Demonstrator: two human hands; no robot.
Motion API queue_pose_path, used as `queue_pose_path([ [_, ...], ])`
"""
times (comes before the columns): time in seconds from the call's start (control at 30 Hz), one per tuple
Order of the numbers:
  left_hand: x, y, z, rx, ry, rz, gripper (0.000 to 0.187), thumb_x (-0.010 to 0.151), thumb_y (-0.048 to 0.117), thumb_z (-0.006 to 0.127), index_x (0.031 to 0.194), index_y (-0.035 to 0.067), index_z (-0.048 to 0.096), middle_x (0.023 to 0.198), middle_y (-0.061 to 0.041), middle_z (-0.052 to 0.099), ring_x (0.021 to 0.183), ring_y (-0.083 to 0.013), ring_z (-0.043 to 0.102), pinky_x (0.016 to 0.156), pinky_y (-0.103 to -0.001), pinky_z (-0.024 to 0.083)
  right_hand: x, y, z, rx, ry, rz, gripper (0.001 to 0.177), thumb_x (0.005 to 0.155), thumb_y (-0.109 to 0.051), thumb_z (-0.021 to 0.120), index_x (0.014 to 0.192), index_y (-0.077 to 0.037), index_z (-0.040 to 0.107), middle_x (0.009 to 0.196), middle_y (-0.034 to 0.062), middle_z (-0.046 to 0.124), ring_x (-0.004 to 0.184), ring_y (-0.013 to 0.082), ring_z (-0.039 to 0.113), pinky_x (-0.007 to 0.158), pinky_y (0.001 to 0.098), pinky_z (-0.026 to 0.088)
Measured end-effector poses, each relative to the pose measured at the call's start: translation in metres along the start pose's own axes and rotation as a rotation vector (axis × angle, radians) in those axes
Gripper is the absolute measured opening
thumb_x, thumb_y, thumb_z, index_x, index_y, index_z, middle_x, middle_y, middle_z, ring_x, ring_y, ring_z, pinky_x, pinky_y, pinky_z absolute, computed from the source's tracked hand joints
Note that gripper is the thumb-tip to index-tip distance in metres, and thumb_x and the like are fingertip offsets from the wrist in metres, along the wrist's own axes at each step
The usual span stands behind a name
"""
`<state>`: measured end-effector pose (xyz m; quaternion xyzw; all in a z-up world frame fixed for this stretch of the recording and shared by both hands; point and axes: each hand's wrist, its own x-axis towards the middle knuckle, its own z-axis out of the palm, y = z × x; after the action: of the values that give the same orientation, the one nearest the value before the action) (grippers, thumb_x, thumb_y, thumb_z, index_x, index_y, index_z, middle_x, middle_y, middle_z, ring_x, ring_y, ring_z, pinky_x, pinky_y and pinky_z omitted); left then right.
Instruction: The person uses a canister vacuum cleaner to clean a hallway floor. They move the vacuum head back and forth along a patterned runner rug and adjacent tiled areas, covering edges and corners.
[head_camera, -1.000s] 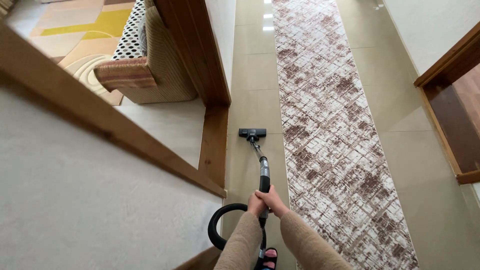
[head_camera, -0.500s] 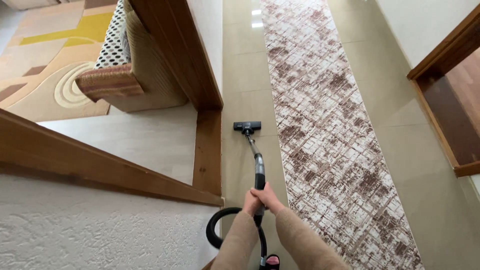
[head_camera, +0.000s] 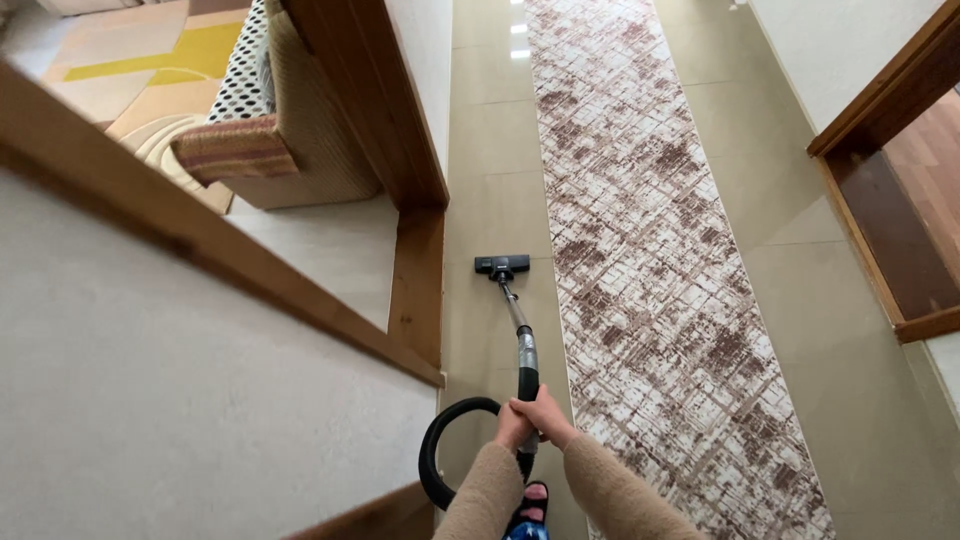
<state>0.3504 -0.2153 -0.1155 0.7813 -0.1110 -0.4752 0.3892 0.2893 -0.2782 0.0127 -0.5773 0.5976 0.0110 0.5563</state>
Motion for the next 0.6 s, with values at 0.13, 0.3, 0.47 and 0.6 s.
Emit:
queue_pose_path([
  [0.13,-0.029,-0.033,0.024,-0.3,-0.051,-0.045,0.015,0.086,0.016,0.075,0.077,0.005,0.07,0.069,-0.009,0.067,0.061,-0.0167,0.061,0.045,-0.041,0.049,-0.033,0.021,-0.009,-0.009,-0.01,-0.013,0.021,0.069,-0.02,0.08,0.081,-0.008,0.067,0.076,0.0075,0.072,0.072,0.0189,0.068,0.062,0.036,0.05],
  [0.3,-0.068,-0.067,0.035,0.224,-0.093,0.114,0.019,0.086,0.029,0.067,0.081,0.011,0.07,0.069,0.0,0.066,0.069,-0.0075,0.061,0.054,-0.034,0.047,-0.075,0.066,-0.016,-0.017,-0.015,-0.025,0.021,0.069,-0.02,0.08,0.081,-0.008,0.067,0.077,0.0076,0.072,0.073,0.0191,0.069,0.062,0.0361,0.05],
  [0.47,-0.16,-0.053,0.033,-0.187,-0.123,-0.071,0.016,0.086,0.018,0.073,0.084,0.002,0.071,0.076,-0.01,0.07,0.065,-0.0187,0.067,0.045,-0.038,0.056,-0.114,0.109,-0.02,-0.022,-0.016,-0.03,0.022,0.07,-0.02,0.08,0.082,-0.007,0.067,0.077,0.0077,0.072,0.073,0.0192,0.069,0.062,0.0362,0.05],
  [0.6,-0.168,-0.1,0.044,0.12,-0.112,0.021,0.022,0.083,0.027,0.072,0.087,0.005,0.073,0.078,-0.008,0.073,0.066,-0.016,0.064,0.052,-0.038,0.047,-0.146,0.139,-0.028,-0.028,-0.01,-0.03,0.022,0.07,-0.02,0.08,0.082,-0.007,0.067,0.078,0.0078,0.072,0.073,0.0194,0.069,0.062,0.0362,0.05],
])
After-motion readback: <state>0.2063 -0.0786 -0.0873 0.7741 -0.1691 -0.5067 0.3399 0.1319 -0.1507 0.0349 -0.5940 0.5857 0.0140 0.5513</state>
